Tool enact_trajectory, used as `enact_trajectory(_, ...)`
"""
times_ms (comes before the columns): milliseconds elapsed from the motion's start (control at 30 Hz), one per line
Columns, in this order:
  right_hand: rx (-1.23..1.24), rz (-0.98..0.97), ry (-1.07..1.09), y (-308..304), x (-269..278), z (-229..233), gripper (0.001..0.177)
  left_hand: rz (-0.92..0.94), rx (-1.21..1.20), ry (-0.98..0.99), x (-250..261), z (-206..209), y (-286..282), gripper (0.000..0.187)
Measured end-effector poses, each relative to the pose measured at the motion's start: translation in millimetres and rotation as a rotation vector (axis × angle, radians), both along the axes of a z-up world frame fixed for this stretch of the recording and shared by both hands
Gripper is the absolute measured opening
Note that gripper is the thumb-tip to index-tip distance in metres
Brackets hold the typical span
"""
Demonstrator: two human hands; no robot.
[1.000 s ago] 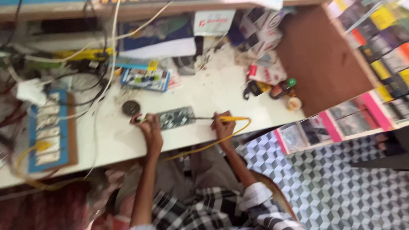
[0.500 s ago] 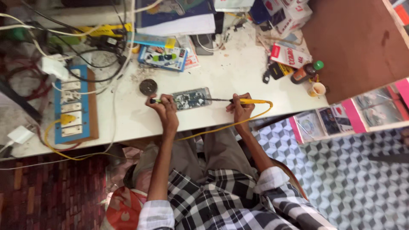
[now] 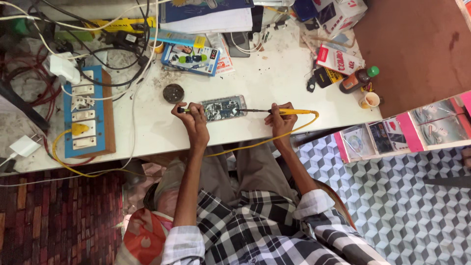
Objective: The person sits on the floor and uses a soldering iron to work on a small circuit board placed on a white table. They hold the board steady with one hand while applying the soldering iron with the other, repeatedly touching various points on the board.
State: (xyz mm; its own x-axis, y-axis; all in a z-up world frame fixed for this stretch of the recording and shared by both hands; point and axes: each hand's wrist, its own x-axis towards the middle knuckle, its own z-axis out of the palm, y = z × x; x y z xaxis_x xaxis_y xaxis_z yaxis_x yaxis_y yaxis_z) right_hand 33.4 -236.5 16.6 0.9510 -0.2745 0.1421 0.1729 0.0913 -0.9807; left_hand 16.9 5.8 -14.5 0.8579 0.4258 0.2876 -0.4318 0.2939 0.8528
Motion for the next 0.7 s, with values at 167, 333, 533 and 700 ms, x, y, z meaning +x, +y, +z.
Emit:
enact_trajectory(167, -0.008, 0.016, -0.007, -2.3, 1.3, -1.1, 0.024, -0.006, 0.024, -0.010, 0.1, 4.4, -0.8, 0.019)
enact_trajectory(333, 0.007, 0.009, 0.021, -3.2, 3.8, -8.6, 0.026, 0.012, 0.085, -0.007, -1.9, 2.8, -1.0, 0.019)
enact_trajectory(533, 0.023, 0.008, -0.014, -3.9, 4.8, -4.4, 0.025, 0.014, 0.089, -0.036, -0.5, 3.6, -5.5, 0.019)
enact_trajectory(700, -0.009, 0.045, 0.006, -5.1, 6.0, -8.4, 0.025, 0.019, 0.099, -0.054, -0.3, -2.3, -4.4, 0.019)
